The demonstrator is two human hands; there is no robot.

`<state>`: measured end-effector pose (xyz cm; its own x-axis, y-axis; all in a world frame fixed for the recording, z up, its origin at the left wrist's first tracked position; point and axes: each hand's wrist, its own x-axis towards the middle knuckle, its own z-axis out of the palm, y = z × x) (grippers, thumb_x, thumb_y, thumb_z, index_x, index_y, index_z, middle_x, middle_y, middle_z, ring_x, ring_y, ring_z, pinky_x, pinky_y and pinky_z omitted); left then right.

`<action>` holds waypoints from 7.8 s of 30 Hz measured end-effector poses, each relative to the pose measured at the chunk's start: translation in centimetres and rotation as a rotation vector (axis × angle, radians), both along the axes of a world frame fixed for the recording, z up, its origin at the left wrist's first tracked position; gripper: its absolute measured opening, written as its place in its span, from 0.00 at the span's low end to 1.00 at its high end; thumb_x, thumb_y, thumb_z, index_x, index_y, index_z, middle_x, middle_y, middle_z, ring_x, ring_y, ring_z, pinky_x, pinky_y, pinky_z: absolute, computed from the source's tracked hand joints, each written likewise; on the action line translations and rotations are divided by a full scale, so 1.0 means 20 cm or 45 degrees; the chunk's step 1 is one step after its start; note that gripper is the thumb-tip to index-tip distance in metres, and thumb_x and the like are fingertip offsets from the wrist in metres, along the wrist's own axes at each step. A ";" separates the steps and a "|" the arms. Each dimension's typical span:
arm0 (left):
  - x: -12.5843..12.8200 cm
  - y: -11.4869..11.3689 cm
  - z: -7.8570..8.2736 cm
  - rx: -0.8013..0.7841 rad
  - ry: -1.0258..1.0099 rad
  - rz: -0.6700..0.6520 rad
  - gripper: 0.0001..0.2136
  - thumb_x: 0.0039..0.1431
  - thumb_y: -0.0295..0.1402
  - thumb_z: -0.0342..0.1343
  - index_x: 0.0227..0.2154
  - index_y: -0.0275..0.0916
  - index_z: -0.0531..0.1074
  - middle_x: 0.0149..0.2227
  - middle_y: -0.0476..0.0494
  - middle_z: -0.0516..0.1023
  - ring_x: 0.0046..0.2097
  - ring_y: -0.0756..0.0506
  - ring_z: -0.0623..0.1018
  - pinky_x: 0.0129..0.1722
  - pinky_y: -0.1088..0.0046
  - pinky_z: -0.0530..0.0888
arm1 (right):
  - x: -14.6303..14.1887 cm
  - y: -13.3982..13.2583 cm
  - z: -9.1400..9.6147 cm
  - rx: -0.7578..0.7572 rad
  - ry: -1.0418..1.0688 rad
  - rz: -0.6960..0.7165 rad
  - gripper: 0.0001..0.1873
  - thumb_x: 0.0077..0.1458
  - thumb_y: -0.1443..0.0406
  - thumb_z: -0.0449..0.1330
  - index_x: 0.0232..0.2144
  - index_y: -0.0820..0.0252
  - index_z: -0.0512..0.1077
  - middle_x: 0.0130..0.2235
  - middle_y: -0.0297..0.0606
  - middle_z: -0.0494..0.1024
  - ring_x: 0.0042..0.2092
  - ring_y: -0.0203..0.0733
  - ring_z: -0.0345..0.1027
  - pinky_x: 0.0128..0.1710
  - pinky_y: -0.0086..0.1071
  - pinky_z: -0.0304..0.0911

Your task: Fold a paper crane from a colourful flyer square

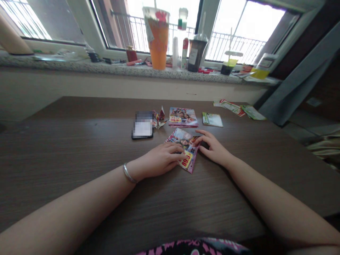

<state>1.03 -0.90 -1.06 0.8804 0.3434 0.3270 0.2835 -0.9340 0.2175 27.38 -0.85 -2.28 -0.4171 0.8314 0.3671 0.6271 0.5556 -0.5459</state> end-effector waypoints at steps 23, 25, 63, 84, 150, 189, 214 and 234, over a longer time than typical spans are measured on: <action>0.00 0.00 0.01 0.012 0.050 -0.008 0.16 0.65 0.29 0.46 0.52 0.45 0.69 0.53 0.40 0.70 0.57 0.42 0.67 0.58 0.57 0.64 | -0.03 0.03 -0.01 0.039 0.016 -0.221 0.06 0.54 0.61 0.61 0.32 0.58 0.71 0.46 0.43 0.75 0.50 0.47 0.68 0.52 0.44 0.61; 0.00 0.00 0.01 0.017 0.067 -0.024 0.16 0.65 0.30 0.46 0.53 0.46 0.68 0.54 0.40 0.69 0.58 0.41 0.66 0.59 0.56 0.62 | -0.03 0.02 -0.01 0.073 0.015 -0.200 0.05 0.54 0.62 0.61 0.32 0.57 0.71 0.41 0.40 0.76 0.46 0.45 0.68 0.49 0.42 0.62; 0.00 -0.06 0.01 0.036 0.283 0.151 0.23 0.63 0.43 0.49 0.60 0.49 0.59 0.66 0.43 0.55 0.66 0.34 0.52 0.63 0.49 0.51 | -0.09 -0.11 0.09 0.465 -0.208 0.074 0.05 0.59 0.68 0.55 0.33 0.56 0.71 0.36 0.38 0.76 0.38 0.39 0.70 0.39 0.33 0.66; 0.00 -0.06 0.01 0.088 0.233 0.189 0.25 0.62 0.45 0.49 0.60 0.45 0.59 0.63 0.42 0.61 0.63 0.36 0.59 0.63 0.51 0.53 | -0.13 -0.07 0.04 0.028 -0.049 -0.256 0.05 0.52 0.64 0.58 0.26 0.58 0.67 0.24 0.31 0.70 0.26 0.34 0.63 0.26 0.27 0.58; 0.01 -0.07 0.04 0.227 -0.227 0.413 0.28 0.56 0.38 0.58 0.58 0.38 0.58 0.47 0.40 0.75 0.49 0.42 0.74 0.63 0.51 0.54 | -0.20 -0.17 0.08 -0.005 0.264 -0.066 0.01 0.53 0.66 0.59 0.30 0.57 0.70 0.28 0.33 0.73 0.29 0.35 0.67 0.31 0.29 0.65; 0.02 -0.07 0.06 -0.028 -0.379 0.369 0.12 0.60 0.23 0.48 0.45 0.40 0.67 0.45 0.44 0.76 0.49 0.46 0.74 0.62 0.51 0.56 | -0.20 -0.20 0.10 0.281 0.074 -0.116 0.04 0.54 0.68 0.60 0.27 0.58 0.70 0.27 0.33 0.72 0.31 0.36 0.66 0.32 0.29 0.61; 0.03 -0.07 0.07 -0.012 -0.764 0.406 0.03 0.57 0.32 0.59 0.31 0.39 0.75 0.33 0.45 0.79 0.37 0.47 0.77 0.41 0.65 0.74 | -0.20 -0.20 0.13 0.543 0.020 -0.031 0.05 0.53 0.70 0.59 0.31 0.54 0.68 0.42 0.38 0.76 0.44 0.43 0.68 0.47 0.40 0.64; 0.03 -0.08 0.06 -0.007 -0.719 0.329 0.04 0.57 0.26 0.56 0.33 0.39 0.75 0.34 0.46 0.81 0.37 0.49 0.79 0.39 0.73 0.76 | -0.20 -0.22 0.16 0.541 0.082 -0.048 0.04 0.54 0.69 0.60 0.30 0.54 0.69 0.32 0.34 0.78 0.38 0.42 0.69 0.42 0.39 0.65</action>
